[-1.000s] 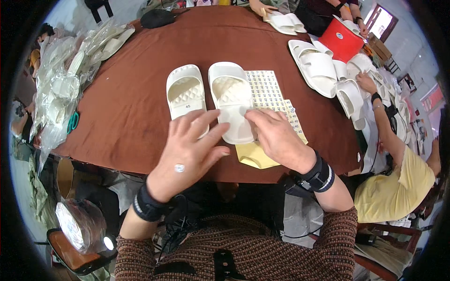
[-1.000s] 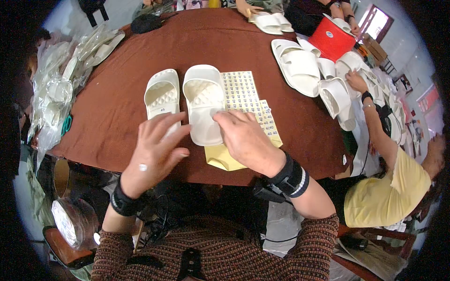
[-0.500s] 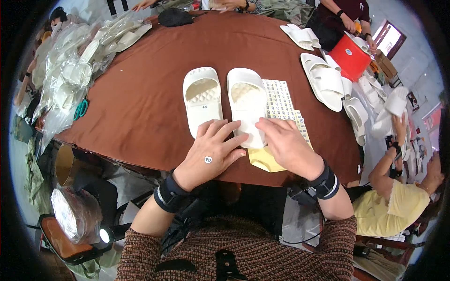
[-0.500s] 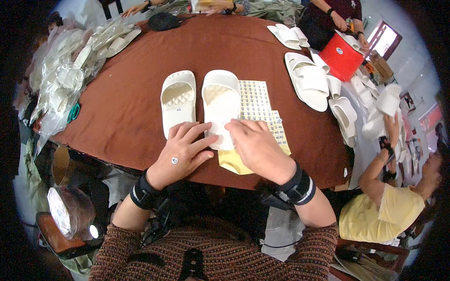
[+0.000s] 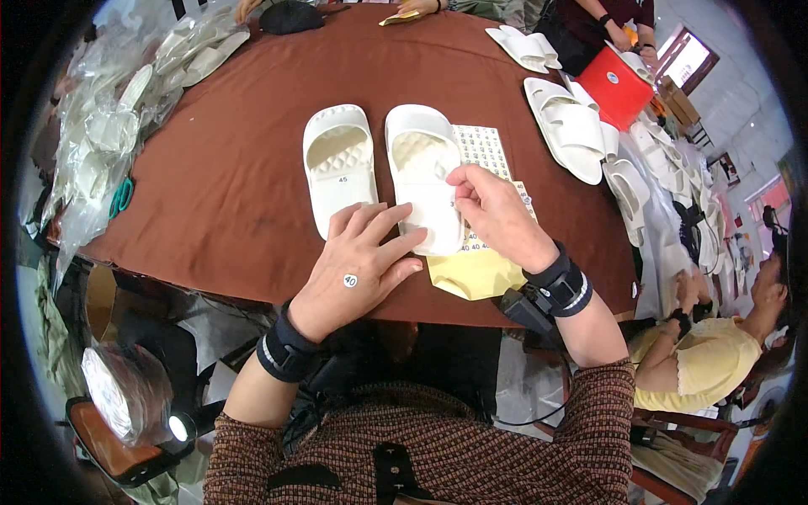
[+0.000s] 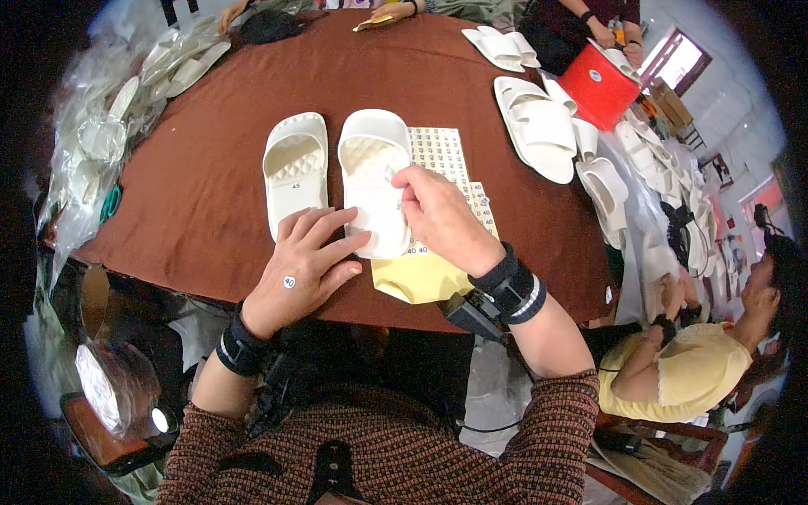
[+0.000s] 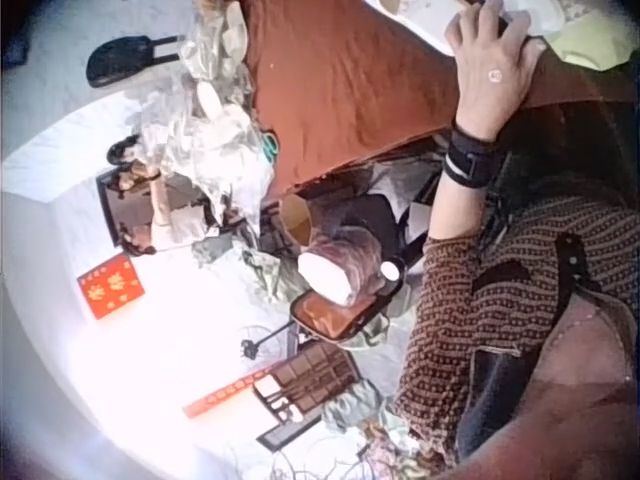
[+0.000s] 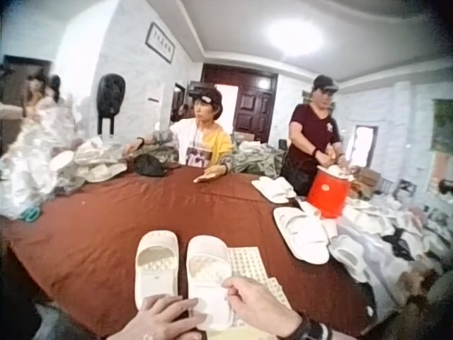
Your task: Sorting white slippers by size and applying size stickers to them.
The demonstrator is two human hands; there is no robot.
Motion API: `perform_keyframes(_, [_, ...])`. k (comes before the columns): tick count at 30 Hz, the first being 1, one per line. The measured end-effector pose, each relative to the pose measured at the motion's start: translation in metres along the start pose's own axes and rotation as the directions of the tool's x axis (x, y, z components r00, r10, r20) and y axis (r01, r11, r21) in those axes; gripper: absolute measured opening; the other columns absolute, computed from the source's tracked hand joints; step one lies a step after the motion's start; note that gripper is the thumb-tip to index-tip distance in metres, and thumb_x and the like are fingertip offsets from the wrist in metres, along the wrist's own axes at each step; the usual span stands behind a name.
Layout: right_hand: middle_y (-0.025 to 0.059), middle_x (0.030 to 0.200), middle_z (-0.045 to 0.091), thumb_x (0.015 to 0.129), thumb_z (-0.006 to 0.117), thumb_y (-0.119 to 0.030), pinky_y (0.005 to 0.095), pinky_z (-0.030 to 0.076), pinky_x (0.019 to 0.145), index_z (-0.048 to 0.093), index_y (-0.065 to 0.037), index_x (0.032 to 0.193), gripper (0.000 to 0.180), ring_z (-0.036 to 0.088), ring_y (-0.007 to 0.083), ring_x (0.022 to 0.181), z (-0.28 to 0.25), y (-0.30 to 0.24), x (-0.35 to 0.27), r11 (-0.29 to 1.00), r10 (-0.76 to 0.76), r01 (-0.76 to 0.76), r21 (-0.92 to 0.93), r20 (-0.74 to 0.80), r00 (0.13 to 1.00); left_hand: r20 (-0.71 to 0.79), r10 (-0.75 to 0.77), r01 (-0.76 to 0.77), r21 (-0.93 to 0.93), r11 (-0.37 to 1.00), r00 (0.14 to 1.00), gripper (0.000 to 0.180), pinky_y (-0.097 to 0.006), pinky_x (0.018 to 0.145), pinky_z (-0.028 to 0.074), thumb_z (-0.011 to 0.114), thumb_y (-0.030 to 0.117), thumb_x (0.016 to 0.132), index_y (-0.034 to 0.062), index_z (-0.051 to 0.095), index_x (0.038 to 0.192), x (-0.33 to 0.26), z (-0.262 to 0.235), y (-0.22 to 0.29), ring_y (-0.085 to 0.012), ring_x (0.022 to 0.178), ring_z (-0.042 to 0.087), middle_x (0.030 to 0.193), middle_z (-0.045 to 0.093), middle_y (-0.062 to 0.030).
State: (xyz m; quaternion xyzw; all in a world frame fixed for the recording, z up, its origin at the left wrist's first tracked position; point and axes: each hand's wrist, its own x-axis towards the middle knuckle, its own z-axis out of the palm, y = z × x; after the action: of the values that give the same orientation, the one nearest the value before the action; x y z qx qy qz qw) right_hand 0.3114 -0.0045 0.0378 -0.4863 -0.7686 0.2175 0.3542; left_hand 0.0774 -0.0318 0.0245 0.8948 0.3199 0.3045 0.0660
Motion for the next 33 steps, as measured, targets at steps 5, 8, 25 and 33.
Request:
perform_keyframes(5, [0.0161, 0.083, 0.062, 0.087, 0.053, -0.002, 0.0361, 0.05, 0.07, 0.053, 0.0, 0.105, 0.018, 0.063, 0.0278, 0.078, 0.0, 0.001, 0.004, 0.993, 0.114, -0.115, 0.032, 0.043, 0.993, -0.005, -0.008, 0.008, 0.0, 1.0, 1.0, 0.033, -0.045, 0.102, 0.034, 0.066, 0.025, 0.084, 0.0122, 0.065, 0.114, -0.001, 0.001, 0.0, -0.0299, 0.118, 0.049, 0.128, 0.054, -0.0099])
perform_keyframes(8, [0.0145, 0.08, 0.061, 0.087, 0.053, -0.002, 0.035, 0.049, 0.07, 0.053, 0.0, 0.105, 0.018, 0.062, 0.0251, 0.075, 0.001, 0.002, 0.005, 0.985, 0.164, -0.166, 0.042, 0.045, 0.985, -0.027, 0.001, -0.001, 0.003, 1.0, 1.0, 0.032, -0.044, 0.101, 0.034, 0.066, 0.027, 0.084, 0.0123, 0.065, 0.113, -0.001, 0.003, -0.001, -0.0299, 0.116, 0.049, 0.126, 0.055, -0.0099])
perform_keyframes(25, [0.0073, 0.082, 0.059, 0.086, 0.054, -0.002, 0.0295, 0.048, 0.069, 0.053, 0.001, 0.104, 0.019, 0.058, 0.0155, 0.075, -0.004, 0.002, 0.019, 0.959, 0.096, -0.113, 0.259, 0.077, 0.992, -0.016, -0.008, 0.008, -0.003, 1.0, 1.0, 0.033, -0.044, 0.101, 0.035, 0.068, 0.024, 0.082, 0.013, 0.065, 0.113, 0.0, 0.002, 0.0, -0.0295, 0.116, 0.05, 0.127, 0.055, -0.009])
perform_keyframes(33, [0.0162, 0.08, 0.06, 0.085, 0.053, -0.005, 0.0374, 0.048, 0.07, 0.052, 0.0, 0.1, 0.017, 0.061, 0.0289, 0.076, 0.009, -0.008, 0.036, 0.999, 0.048, -0.05, 0.011, 0.154, 0.987, -0.017, -0.001, 0.001, 0.006, 1.0, 1.0, 0.032, -0.044, 0.101, 0.035, 0.067, 0.024, 0.083, 0.0127, 0.065, 0.113, -0.001, 0.0, 0.0, -0.0297, 0.116, 0.05, 0.128, 0.054, -0.0089])
